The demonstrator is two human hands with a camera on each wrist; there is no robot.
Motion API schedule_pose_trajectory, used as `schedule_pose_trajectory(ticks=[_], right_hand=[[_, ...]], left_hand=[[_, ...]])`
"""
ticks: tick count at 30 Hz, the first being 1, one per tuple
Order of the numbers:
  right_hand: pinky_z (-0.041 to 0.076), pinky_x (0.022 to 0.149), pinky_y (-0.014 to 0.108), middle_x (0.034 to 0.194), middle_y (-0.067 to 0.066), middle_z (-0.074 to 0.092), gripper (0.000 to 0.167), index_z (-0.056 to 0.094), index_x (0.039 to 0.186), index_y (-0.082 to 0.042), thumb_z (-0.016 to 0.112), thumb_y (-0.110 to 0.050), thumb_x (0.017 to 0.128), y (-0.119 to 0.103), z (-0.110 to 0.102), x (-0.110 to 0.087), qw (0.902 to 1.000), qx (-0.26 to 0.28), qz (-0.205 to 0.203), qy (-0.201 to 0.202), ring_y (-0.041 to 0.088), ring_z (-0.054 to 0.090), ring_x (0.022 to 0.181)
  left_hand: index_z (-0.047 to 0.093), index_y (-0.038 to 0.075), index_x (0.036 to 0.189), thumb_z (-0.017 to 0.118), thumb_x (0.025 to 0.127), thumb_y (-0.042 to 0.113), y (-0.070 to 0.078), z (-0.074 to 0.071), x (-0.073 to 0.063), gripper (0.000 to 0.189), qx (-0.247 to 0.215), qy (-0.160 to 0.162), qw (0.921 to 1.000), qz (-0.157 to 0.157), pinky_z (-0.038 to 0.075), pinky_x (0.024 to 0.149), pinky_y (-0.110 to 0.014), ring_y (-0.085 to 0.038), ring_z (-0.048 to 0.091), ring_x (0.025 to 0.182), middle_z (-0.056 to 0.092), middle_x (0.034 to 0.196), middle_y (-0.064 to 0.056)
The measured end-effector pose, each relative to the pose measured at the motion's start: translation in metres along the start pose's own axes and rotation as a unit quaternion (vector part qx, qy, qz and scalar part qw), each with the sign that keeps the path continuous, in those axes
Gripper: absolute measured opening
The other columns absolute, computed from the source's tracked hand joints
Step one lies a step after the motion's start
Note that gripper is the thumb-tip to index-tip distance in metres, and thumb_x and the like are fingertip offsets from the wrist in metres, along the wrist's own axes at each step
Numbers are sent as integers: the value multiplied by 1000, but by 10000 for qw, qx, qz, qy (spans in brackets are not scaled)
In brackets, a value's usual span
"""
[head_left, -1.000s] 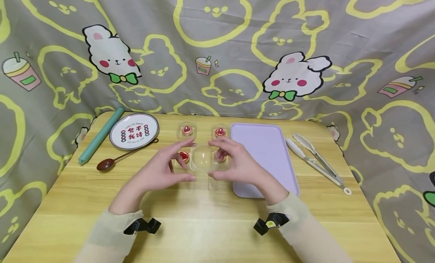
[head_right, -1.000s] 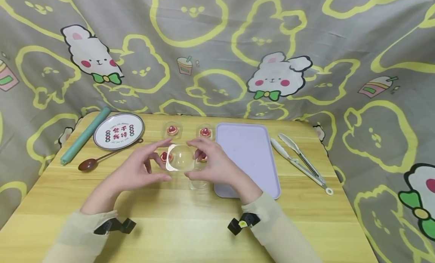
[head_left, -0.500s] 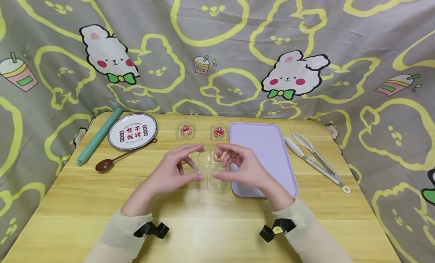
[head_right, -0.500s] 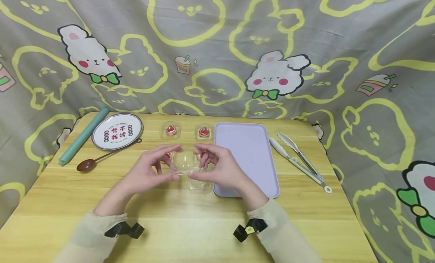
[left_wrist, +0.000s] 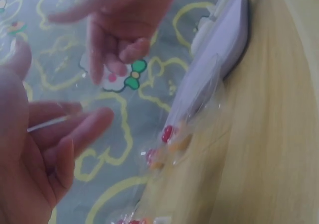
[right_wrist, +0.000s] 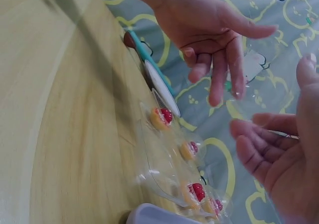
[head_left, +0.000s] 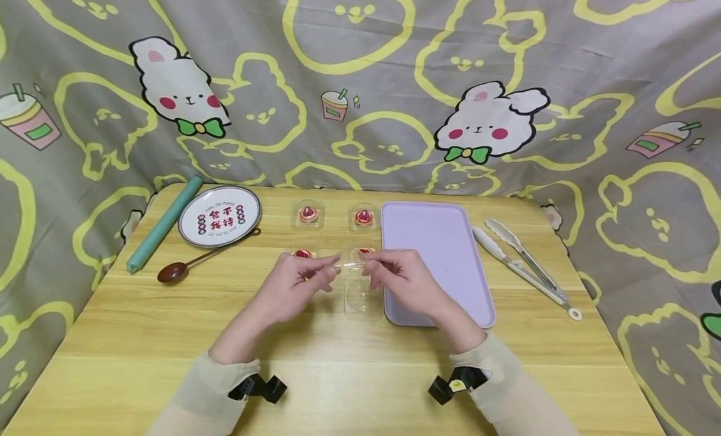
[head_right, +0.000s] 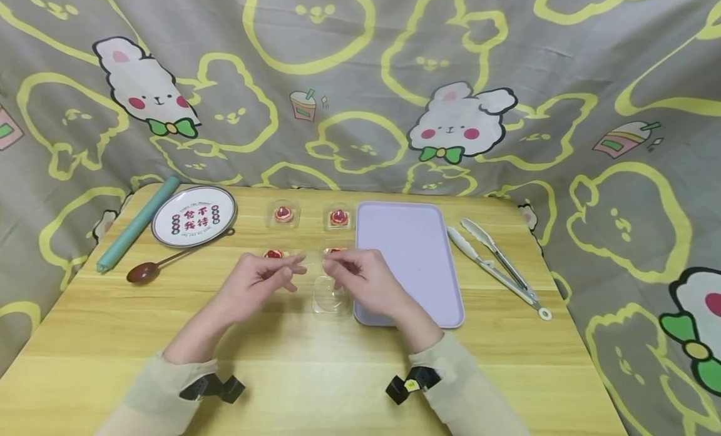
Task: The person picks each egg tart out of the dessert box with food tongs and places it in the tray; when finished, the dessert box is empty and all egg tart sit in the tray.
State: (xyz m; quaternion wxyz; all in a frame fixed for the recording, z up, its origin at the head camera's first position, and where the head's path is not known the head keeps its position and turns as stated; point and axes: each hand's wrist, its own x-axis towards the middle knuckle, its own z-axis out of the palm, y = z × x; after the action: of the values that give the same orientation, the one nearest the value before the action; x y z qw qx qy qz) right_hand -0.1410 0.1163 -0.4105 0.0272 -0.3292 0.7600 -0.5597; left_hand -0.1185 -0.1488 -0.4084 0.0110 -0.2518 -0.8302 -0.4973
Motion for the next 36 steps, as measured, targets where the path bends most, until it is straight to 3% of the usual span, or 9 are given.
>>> schedule_pose_trajectory(ticks=[2,5,7,9,19,22,25,29,36], right_hand=[[56,55,30,76,9,73,31,79,101,1,55,-15,111,-1,2,0,9997,-53,224,1,35,68,62],[55,52,31,68,7,71,41,79,91,-1,50,-17,114,-2,4,0,9983,-75,572,52,39,66,57],[54,50,30,65,7,70,45,80,89,-2,48,-21,115,-3,6,1,9970,-44,767,137,43,65,55],[52,48,30,60,10,68,51,79,83,-3,47,-24,116,-3,7,0,9958,55,889,197,47,62,53],[46,40,30,62,24,62,49,71,79,3,50,-24,115,0,15,-2,9891,772,1109,578,48,55,48],[47,38,36,67,29,63,34,66,90,6,55,-18,113,1,17,-1,9853,1053,1114,756,44,56,46],[50,40,40,72,27,66,17,60,113,5,59,-12,110,3,18,-1,9807,1327,1138,872,36,59,46],[54,45,41,74,23,68,34,51,142,3,57,-6,110,4,18,-2,9787,1462,1171,835,28,62,50],[57,53,42,87,38,65,46,47,154,5,56,-5,110,8,13,-5,9838,1265,1191,436,50,61,62]], left_hand=[[81,2,111,55,112,30,3,2,0,38,96,-3,9996,-266,59,77,-46,-10,75,72,80,109,-7],[83,5,94,46,115,35,5,6,-1,52,73,43,9982,-588,57,91,-57,-13,77,72,79,112,-7],[83,5,90,43,116,37,6,10,0,57,-1,111,9975,-703,58,93,-55,-15,77,70,79,111,-7],[84,4,96,42,116,38,7,13,1,58,-154,216,9965,-791,64,72,-46,-19,77,69,80,104,-6],[81,2,89,57,112,28,9,26,3,42,-931,958,9854,-1056,54,55,-29,-37,71,64,75,77,-7],[81,0,99,61,110,23,7,28,3,32,-1150,1115,9807,-1119,55,54,-28,-34,69,64,74,75,-8],[72,-2,129,64,108,19,5,28,2,30,-1360,1156,9781,-1071,59,54,-35,-33,70,63,73,74,-10],[42,5,161,66,107,15,3,29,2,60,-1630,998,9770,-945,61,57,-45,-36,72,64,75,76,-11],[42,5,161,62,109,13,2,25,0,56,-1831,598,9764,-972,63,62,-45,-46,71,69,75,79,-10]])
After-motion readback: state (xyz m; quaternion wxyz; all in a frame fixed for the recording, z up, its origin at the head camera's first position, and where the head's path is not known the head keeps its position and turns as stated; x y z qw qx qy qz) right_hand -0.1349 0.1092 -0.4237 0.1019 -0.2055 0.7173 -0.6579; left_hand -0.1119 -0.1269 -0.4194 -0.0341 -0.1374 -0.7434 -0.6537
